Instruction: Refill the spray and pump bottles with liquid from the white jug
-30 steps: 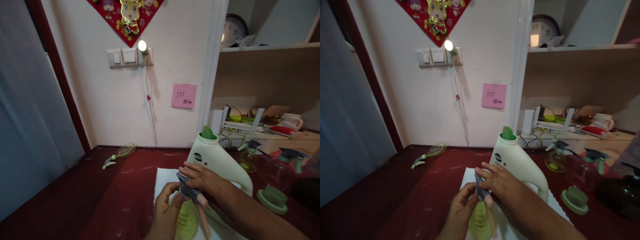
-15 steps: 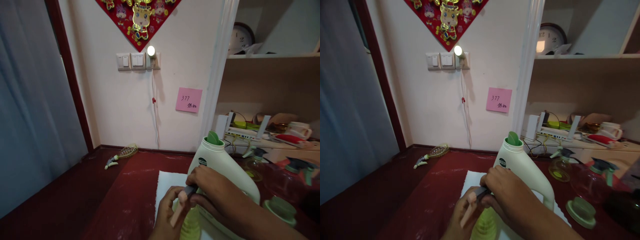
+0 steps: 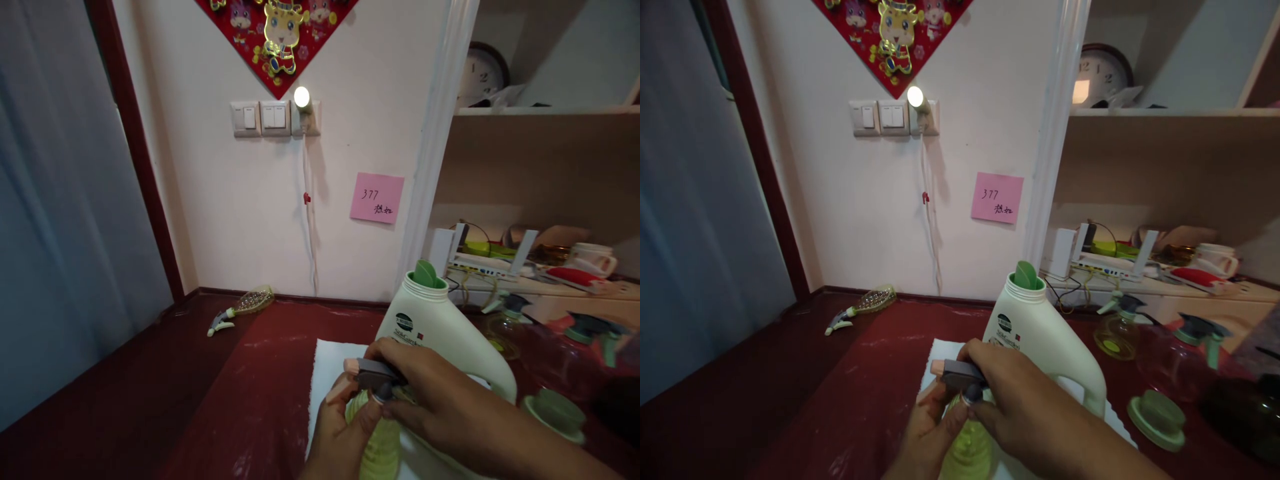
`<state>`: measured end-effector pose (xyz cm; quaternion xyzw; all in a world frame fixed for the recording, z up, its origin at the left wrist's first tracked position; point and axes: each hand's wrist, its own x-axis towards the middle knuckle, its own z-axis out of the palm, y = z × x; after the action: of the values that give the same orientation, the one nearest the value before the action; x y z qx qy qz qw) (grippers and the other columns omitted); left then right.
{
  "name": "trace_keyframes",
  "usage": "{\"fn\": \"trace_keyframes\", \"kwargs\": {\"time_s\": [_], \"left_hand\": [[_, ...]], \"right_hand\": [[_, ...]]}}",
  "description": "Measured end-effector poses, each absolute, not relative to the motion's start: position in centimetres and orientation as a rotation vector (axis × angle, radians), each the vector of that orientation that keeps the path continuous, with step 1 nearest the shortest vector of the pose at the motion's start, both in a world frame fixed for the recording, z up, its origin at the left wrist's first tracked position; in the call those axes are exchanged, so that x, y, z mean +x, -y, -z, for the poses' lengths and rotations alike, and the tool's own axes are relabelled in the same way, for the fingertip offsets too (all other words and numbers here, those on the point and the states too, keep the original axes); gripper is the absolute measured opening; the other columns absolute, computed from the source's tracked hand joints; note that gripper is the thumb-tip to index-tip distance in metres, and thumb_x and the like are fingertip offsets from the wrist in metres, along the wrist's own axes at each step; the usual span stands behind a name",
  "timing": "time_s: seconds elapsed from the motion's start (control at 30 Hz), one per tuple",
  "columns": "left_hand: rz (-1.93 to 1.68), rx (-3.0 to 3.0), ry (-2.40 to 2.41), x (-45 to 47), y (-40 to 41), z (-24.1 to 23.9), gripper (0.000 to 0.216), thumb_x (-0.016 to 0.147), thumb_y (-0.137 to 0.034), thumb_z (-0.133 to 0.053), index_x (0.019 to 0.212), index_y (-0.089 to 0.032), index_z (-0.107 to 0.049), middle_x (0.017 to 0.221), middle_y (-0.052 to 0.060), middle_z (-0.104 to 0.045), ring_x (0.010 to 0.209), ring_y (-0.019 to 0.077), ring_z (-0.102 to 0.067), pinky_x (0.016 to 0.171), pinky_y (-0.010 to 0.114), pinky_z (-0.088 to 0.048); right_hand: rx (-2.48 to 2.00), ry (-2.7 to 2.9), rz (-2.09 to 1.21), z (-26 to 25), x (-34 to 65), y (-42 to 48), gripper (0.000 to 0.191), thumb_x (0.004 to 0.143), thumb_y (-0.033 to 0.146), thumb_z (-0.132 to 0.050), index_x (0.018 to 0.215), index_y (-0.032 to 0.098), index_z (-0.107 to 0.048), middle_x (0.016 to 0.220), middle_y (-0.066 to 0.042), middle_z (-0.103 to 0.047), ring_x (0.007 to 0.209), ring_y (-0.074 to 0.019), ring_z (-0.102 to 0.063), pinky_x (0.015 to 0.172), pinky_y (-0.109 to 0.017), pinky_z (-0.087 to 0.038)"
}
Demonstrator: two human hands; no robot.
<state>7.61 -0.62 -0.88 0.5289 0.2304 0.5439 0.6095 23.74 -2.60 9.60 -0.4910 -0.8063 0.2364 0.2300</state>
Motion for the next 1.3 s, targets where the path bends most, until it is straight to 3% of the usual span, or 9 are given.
{"fn": "trace_keyframes", "kwargs": {"time_s": [0.23, 0.4, 0.67, 0.77, 0.87, 1.0, 1.17, 1.3], "left_hand": [[-1.436, 1.152, -0.612, 8.2, 1.3, 4.3, 0.053, 0.066, -0.025, -0.086, 0.116, -0.021, -0.072, 0.122, 0.013, -0.064, 0.119, 0.0343, -0.06, 0.104, 0.044, -0.047], [-1.513, 1.157, -0.629, 8.8, 1.4, 4.6, 0.052, 0.066, -0.016, -0.081, 0.116, -0.021, -0.069, 0.126, 0.014, -0.065, 0.125, 0.0346, -0.059, 0.107, 0.044, -0.045], [-1.476, 1.214, -0.695, 8.6, 1.1, 5.5, 0.058, 0.07, -0.025, -0.085, 0.124, -0.019, -0.062, 0.131, 0.016, -0.066, 0.131, 0.0347, -0.056, 0.112, 0.045, -0.041], [-1.438, 1.306, -0.739, 8.4, 0.6, 6.5, 0.061, 0.078, -0.038, -0.081, 0.13, -0.02, -0.056, 0.141, 0.017, -0.06, 0.137, 0.0347, -0.052, 0.116, 0.045, -0.038], [-1.332, 1.419, -0.777, 7.6, 0.2, 6.9, 0.072, 0.078, -0.049, -0.079, 0.136, -0.019, -0.05, 0.145, 0.018, -0.057, 0.137, 0.0373, -0.052, 0.115, 0.048, -0.039], [-1.079, 1.488, -0.776, 6.6, -0.2, 6.3, 0.099, 0.052, -0.036, -0.093, 0.138, -0.018, -0.047, 0.138, 0.019, -0.062, 0.13, 0.0411, -0.057, 0.108, 0.05, -0.047], [-1.117, 1.588, -0.894, 6.7, -0.3, 6.1, 0.078, 0.06, -0.023, -0.08, 0.132, -0.018, -0.049, 0.13, 0.017, -0.068, 0.121, 0.0354, -0.065, 0.103, 0.044, -0.052], [-1.201, 1.607, -0.888, 6.6, -0.7, 7.0, 0.083, 0.062, -0.033, -0.081, 0.136, -0.018, -0.046, 0.135, 0.019, -0.068, 0.126, 0.0341, -0.064, 0.105, 0.04, -0.052]], "right_hand": [[-1.458, 2.242, -0.595, -8.9, 23.4, 2.5, 0.017, 0.087, 0.013, -0.066, 0.098, 0.025, -0.059, 0.103, 0.002, -0.066, 0.097, -0.0198, -0.061, 0.082, -0.031, -0.044], [-1.55, 2.23, -0.544, -8.9, 23.0, 2.5, 0.021, 0.085, 0.01, -0.067, 0.099, 0.023, -0.056, 0.103, 0.0, -0.065, 0.098, -0.0223, -0.061, 0.08, -0.034, -0.042], [-1.597, 2.178, -0.494, -9.0, 21.9, 2.7, 0.029, 0.08, 0.004, -0.066, 0.103, 0.019, -0.059, 0.106, -0.004, -0.067, 0.1, -0.0237, -0.062, 0.082, -0.035, -0.044], [-1.532, 2.072, -0.603, -9.0, 22.7, 3.3, 0.052, 0.079, 0.016, -0.071, 0.129, 0.024, -0.059, 0.127, -0.004, -0.066, 0.117, -0.025, -0.061, 0.096, -0.036, -0.046], [-1.521, 1.968, -0.663, -8.5, 24.2, 4.5, 0.077, 0.078, 0.03, -0.075, 0.149, 0.023, -0.047, 0.151, -0.009, -0.051, 0.138, -0.031, -0.048, 0.114, -0.041, -0.04], [-1.522, 1.859, -0.658, -6.2, 26.1, 6.2, 0.079, 0.082, 0.041, -0.069, 0.154, 0.018, -0.045, 0.158, -0.013, -0.042, 0.145, -0.0347, -0.041, 0.119, -0.045, -0.037], [-1.422, 1.864, -0.781, -1.1, 26.9, 6.5, 0.084, 0.085, 0.052, -0.066, 0.155, 0.013, -0.043, 0.157, -0.019, -0.041, 0.143, -0.0377, -0.043, 0.119, -0.053, -0.035], [-1.293, 1.871, -0.881, 2.2, 25.6, 4.9, 0.09, 0.072, 0.046, -0.075, 0.151, 0.012, -0.047, 0.153, -0.022, -0.046, 0.138, -0.0382, -0.048, 0.115, -0.053, -0.039]]}}
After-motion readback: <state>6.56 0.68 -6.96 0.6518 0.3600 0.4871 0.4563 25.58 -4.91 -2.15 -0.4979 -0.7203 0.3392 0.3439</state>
